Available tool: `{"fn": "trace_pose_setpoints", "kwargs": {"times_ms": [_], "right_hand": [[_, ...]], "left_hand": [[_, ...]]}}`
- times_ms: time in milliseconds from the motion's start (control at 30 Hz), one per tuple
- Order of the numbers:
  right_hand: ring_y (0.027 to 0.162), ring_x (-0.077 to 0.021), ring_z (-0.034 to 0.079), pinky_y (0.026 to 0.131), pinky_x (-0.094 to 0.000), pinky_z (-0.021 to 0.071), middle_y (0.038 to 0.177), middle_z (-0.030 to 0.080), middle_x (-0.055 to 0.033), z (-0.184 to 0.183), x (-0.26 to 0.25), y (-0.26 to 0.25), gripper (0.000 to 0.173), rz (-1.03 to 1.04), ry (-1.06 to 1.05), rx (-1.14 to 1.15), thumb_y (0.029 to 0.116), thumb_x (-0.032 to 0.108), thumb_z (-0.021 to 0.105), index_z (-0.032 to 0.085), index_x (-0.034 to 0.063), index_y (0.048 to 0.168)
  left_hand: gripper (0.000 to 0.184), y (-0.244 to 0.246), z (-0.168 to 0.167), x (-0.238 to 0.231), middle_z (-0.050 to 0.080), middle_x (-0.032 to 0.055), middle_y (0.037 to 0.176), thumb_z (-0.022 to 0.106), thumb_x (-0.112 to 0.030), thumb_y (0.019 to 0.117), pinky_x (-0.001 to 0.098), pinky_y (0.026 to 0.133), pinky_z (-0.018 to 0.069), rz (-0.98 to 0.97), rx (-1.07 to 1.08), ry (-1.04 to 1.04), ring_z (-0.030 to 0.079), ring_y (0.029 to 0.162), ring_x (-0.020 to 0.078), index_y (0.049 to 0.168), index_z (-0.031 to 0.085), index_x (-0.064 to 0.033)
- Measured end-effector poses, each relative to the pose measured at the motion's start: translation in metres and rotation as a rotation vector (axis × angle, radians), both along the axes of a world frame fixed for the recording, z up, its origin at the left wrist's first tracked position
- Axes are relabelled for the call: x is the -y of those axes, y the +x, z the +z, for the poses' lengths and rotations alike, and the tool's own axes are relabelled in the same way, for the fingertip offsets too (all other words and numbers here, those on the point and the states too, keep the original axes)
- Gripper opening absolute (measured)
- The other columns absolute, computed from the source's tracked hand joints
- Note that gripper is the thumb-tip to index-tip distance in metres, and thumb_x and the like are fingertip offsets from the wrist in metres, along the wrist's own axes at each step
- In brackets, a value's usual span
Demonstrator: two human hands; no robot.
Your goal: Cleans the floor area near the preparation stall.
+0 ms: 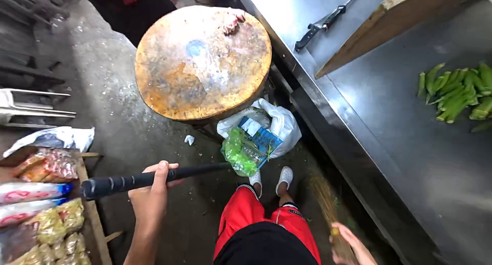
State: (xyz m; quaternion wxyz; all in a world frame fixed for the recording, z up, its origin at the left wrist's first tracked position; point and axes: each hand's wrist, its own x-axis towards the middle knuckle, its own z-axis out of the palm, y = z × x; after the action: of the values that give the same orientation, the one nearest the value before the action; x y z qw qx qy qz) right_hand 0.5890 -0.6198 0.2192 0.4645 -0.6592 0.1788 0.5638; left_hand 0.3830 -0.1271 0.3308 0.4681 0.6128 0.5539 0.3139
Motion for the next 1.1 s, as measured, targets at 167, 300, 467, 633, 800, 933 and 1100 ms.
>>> {"fn": "trace_pose_setpoints", "kwargs": {"times_ms": [167, 300, 467, 633, 800, 933, 1100], "right_hand": [[0.093, -0.0368, 0.073, 0.082, -0.0511, 0.0616, 0.117, 0.066, -0.027, -0.171, -0.103, 0.087, 0.058, -0.473, 0.187, 0.031, 0.0991, 0.003, 0.026, 0.024, 0.0141, 0.156], [0.099, -0.0329, 0.071, 0.084, -0.0472, 0.0597, 0.126, 0.063, -0.0281, -0.256, -0.158, 0.146, 0.069, 0.062, -0.075, 0.406, 0.0915, 0.002, 0.075, 0.04, 0.0013, 0.151], [0.125, -0.0568, 0.051, 0.107, -0.0696, 0.038, 0.13, 0.055, -0.0396, -0.289, -0.229, 0.218, 0.06, 0.515, -0.013, 0.961, 0.0837, 0.034, 0.084, 0.066, -0.0058, 0.125], [0.131, -0.0392, 0.055, 0.112, -0.0507, 0.0426, 0.139, 0.055, -0.0305, -0.299, -0.332, 0.242, 0.069, 0.512, 0.229, 0.769, 0.0859, 0.032, 0.082, 0.056, -0.0095, 0.135], [0.117, -0.0407, 0.064, 0.102, -0.0586, 0.0493, 0.125, 0.064, -0.0293, -0.318, -0.341, 0.231, 0.063, 0.491, 0.035, 0.697, 0.0854, 0.015, 0.077, 0.051, -0.0035, 0.14], [0.116, -0.0475, 0.063, 0.099, -0.0664, 0.0467, 0.121, 0.065, -0.0311, -0.289, -0.293, 0.224, 0.052, 0.659, -0.075, 0.796, 0.0851, 0.01, 0.077, 0.058, -0.0052, 0.131], [0.111, -0.0469, 0.065, 0.097, -0.0663, 0.0489, 0.117, 0.066, -0.0304, -0.247, -0.235, 0.202, 0.046, 0.645, -0.022, 0.853, 0.0809, 0.006, 0.08, 0.063, -0.0079, 0.122]], "left_hand": [[0.021, 0.041, 0.014, 0.01, 0.077, 0.0039, 0.085, 0.054, -0.024, 0.1047, 0.0323, 0.052, 0.0627, 0.069, -0.107, 0.041, 0.075, 0.066, 0.0172, 0.103, 0.061, -0.004], [0.023, 0.048, 0.018, 0.012, 0.078, 0.0055, 0.087, 0.05, -0.024, 0.1047, 0.0348, 0.052, 0.0637, 0.092, -0.141, 0.061, 0.076, 0.068, 0.0199, 0.102, 0.061, -0.004], [0.023, 0.032, 0.009, 0.006, 0.079, 0.0021, 0.091, 0.045, -0.029, 0.1068, 0.0351, 0.057, 0.0649, 0.044, -0.117, 0.037, 0.077, 0.075, 0.0188, 0.1, 0.061, -0.0142], [0.03, 0.03, 0.001, -0.004, 0.079, 0.0023, 0.091, 0.046, -0.04, 0.1079, 0.033, 0.059, 0.0651, -0.009, -0.105, 0.065, 0.077, 0.076, 0.0174, 0.098, 0.063, -0.018], [0.028, 0.037, 0.005, -0.008, 0.078, 0.0001, 0.086, 0.044, -0.034, 0.1091, 0.0287, 0.057, 0.0638, -0.007, -0.109, 0.149, 0.077, 0.072, 0.0147, 0.097, 0.062, -0.0166], [0.028, 0.043, 0.02, -0.011, 0.077, -0.0001, 0.082, 0.036, -0.027, 0.1102, 0.0296, 0.055, 0.0637, 0.016, -0.111, 0.186, 0.076, 0.068, 0.0155, 0.097, 0.057, -0.0132], [0.022, 0.076, 0.03, -0.003, 0.077, -0.0043, 0.08, 0.061, -0.041, 0.1021, 0.0278, 0.062, 0.0639, -0.092, -0.143, 0.308, 0.076, 0.07, 0.013, 0.095, 0.062, -0.0202]]}}
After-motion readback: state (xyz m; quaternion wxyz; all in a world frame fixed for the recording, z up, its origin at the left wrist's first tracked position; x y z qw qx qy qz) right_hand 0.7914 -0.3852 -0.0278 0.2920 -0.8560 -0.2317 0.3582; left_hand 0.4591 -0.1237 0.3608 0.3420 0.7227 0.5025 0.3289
